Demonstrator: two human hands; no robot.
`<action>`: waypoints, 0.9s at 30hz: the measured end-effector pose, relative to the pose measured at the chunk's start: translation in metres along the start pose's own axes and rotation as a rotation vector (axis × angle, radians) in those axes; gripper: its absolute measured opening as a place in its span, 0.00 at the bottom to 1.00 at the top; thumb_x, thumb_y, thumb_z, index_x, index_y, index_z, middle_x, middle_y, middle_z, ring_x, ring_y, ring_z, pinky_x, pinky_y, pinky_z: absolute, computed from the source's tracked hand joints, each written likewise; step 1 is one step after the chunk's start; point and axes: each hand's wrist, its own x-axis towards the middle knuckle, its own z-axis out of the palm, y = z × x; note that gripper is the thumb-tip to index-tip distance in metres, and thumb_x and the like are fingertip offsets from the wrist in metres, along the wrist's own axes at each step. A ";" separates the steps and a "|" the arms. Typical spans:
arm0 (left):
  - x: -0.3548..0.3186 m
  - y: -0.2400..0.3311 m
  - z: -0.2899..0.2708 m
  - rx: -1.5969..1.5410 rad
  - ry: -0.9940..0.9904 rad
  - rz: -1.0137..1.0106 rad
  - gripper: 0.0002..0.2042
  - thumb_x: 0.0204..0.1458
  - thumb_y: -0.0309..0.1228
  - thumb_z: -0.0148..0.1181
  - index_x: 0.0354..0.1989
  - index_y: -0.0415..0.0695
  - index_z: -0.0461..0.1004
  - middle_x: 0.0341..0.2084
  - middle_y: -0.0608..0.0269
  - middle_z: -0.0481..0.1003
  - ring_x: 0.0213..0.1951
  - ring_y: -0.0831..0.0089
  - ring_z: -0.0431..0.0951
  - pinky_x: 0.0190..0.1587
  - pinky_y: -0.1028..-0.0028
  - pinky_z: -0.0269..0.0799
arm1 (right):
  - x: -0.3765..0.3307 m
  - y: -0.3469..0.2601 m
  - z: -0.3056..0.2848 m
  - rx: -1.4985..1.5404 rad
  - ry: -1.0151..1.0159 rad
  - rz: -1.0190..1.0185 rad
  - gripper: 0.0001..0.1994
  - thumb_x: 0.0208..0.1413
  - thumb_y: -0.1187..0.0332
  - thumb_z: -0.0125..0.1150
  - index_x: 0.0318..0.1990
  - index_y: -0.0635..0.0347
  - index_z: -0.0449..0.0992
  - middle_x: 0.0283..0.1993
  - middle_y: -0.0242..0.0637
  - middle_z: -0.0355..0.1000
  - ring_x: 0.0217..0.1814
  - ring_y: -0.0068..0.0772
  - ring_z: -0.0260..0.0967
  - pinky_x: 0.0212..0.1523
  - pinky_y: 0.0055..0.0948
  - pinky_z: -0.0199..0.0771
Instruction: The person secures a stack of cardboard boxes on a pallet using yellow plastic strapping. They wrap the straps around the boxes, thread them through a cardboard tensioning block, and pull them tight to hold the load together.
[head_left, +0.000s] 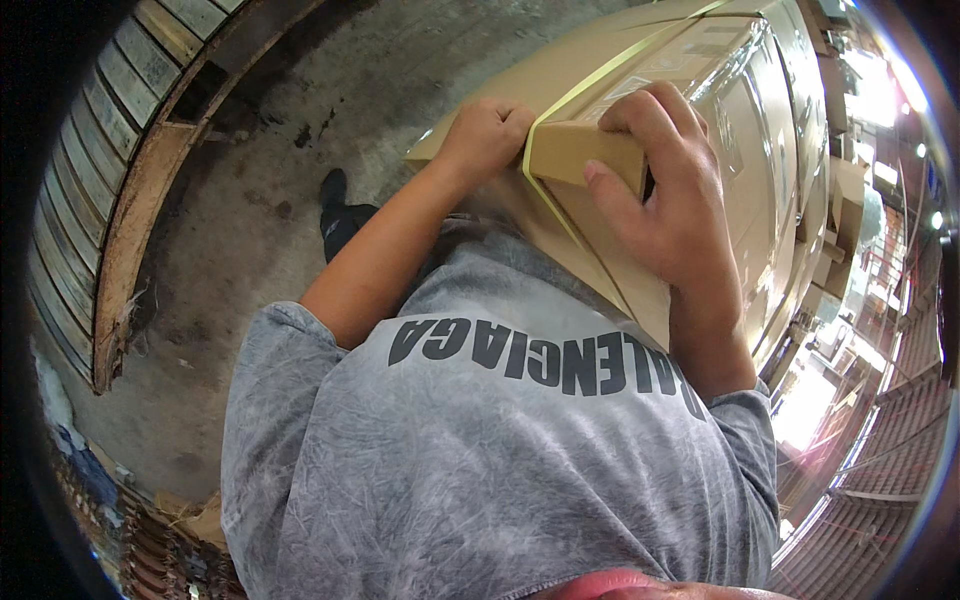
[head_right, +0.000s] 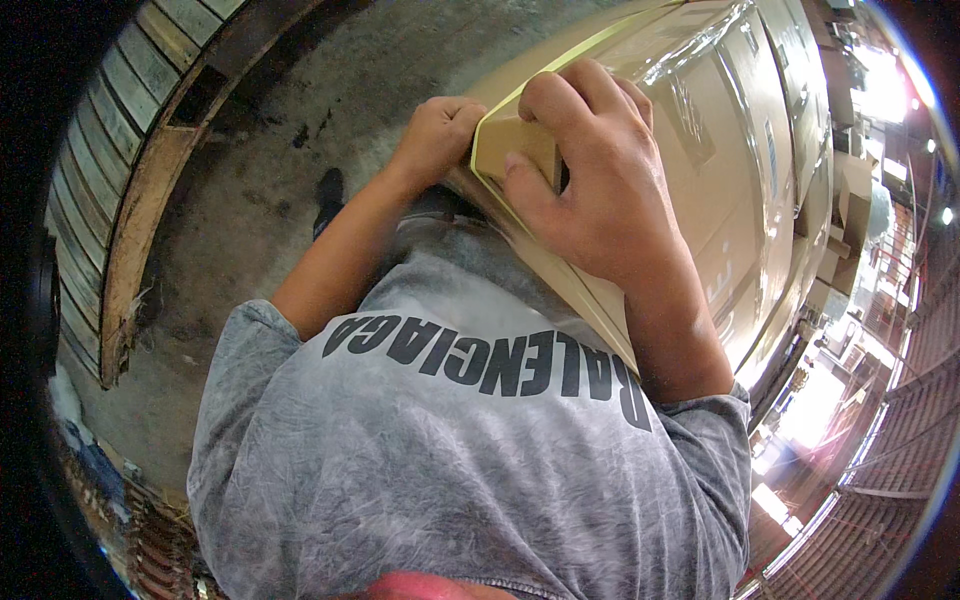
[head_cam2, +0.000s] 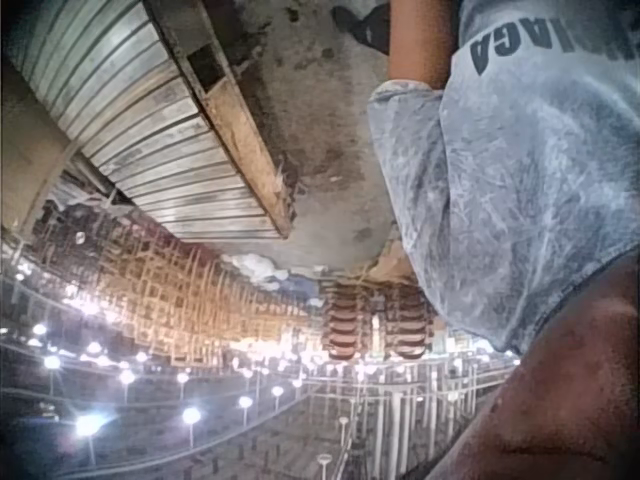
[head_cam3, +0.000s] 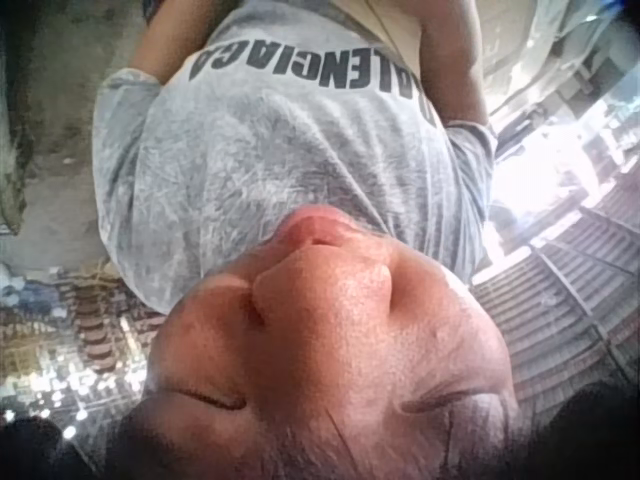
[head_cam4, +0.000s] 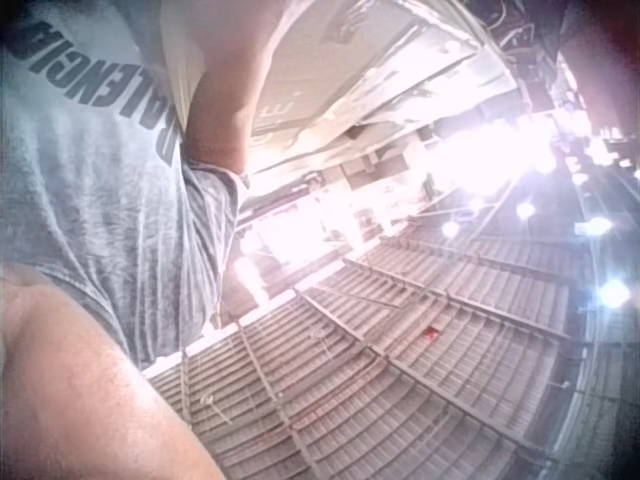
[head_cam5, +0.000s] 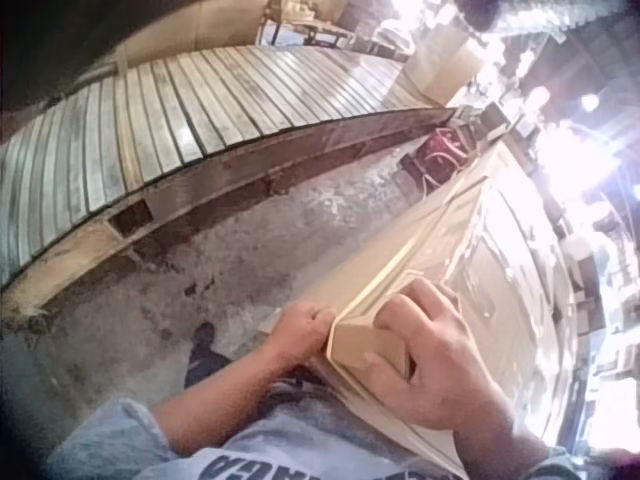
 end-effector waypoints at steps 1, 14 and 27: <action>0.003 0.001 -0.001 -0.014 -0.009 -0.006 0.23 0.62 0.43 0.48 0.33 0.34 0.81 0.25 0.42 0.79 0.28 0.59 0.79 0.37 0.61 0.75 | 0.001 0.001 0.000 0.008 -0.007 0.006 0.15 0.43 0.68 0.65 0.40 0.61 0.73 0.40 0.45 0.69 0.46 0.54 0.69 0.51 0.46 0.69; -0.007 0.021 0.003 -0.474 -0.193 -0.063 0.38 0.71 0.60 0.33 0.52 0.37 0.81 0.43 0.57 0.82 0.45 0.71 0.79 0.53 0.71 0.72 | -0.001 0.000 0.005 0.010 0.052 0.093 0.15 0.43 0.67 0.63 0.40 0.60 0.73 0.41 0.47 0.71 0.47 0.56 0.70 0.54 0.48 0.69; -0.043 -0.003 0.017 -0.422 -0.042 0.141 0.39 0.71 0.61 0.29 0.60 0.37 0.76 0.51 0.55 0.80 0.56 0.68 0.76 0.65 0.69 0.64 | -0.001 0.016 0.007 0.043 0.004 -0.160 0.14 0.47 0.74 0.62 0.43 0.65 0.72 0.40 0.44 0.68 0.46 0.42 0.69 0.51 0.33 0.68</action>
